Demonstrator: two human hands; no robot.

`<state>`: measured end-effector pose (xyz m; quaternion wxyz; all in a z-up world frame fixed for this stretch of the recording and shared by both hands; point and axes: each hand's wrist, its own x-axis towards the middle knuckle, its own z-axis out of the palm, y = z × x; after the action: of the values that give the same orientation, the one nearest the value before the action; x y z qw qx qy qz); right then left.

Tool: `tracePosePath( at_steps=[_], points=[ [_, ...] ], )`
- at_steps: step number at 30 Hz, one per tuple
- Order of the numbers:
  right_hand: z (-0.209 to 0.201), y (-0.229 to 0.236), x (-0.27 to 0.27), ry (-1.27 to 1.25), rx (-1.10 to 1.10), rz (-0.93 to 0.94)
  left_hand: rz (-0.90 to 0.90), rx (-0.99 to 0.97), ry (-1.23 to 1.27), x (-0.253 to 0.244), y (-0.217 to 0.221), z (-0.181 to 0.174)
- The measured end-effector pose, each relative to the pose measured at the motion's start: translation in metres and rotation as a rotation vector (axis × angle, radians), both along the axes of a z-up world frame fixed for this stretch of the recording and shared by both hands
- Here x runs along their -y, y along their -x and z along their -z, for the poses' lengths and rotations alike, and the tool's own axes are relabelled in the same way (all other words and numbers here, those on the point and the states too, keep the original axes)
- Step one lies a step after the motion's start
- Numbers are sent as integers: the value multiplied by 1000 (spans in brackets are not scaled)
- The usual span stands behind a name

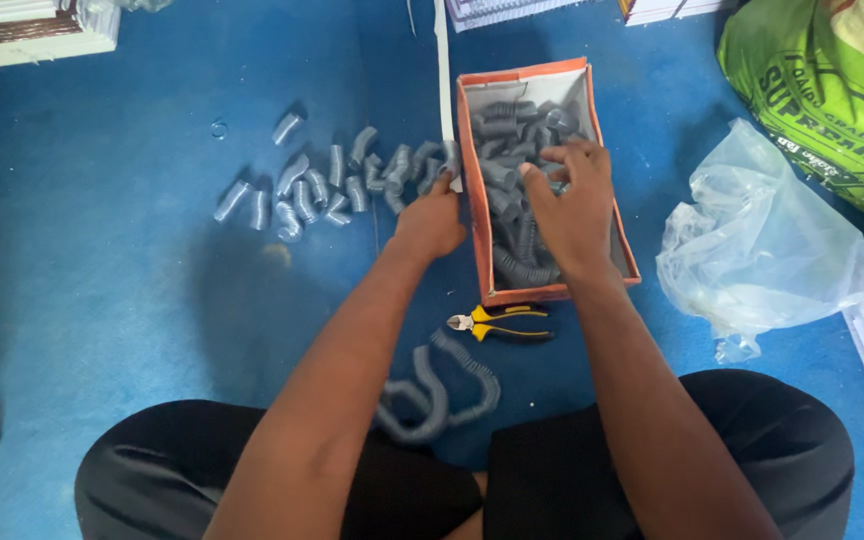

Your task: The person sits on the floor and sorts gray spiral cable protectors. They pick up individual pieces from a pile on the floor and place them into an orange cardboard box. The person handles the items one at a time, occasionally gathering scattered pieces before continuing to fill the box.

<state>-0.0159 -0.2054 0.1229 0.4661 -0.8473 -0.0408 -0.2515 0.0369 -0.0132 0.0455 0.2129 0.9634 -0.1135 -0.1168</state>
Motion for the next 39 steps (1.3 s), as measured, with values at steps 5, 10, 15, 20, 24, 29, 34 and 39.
tracePosePath(
  at_steps=[5, 10, 15, 20, 24, 29, 34, 39],
  points=[
    [-1, -1, -1, -28, -35, -12, -22, 109, 205, -9, -14, 46],
    [1, 1, -1, 3, -6, -35, 5, 417, 478, -19, -18, 86],
    [0, 4, -2, 62, 22, -58, -119, 15, 1010, -25, -9, 46],
    [-3, 8, -3, 115, -3, -109, -253, -140, 1077, -37, 15, -27],
    [-11, 12, -8, 125, -12, -155, -236, -228, 1248, -36, 29, -62],
    [-18, 17, -7, 51, -52, -183, -29, -276, 1300, -20, 37, -86],
    [-16, 17, -4, 126, 107, -204, 142, -339, 1266, -5, 45, -101],
    [-18, 19, -3, 88, -68, -93, 71, -336, 1279, -9, 44, -99]
  ],
)
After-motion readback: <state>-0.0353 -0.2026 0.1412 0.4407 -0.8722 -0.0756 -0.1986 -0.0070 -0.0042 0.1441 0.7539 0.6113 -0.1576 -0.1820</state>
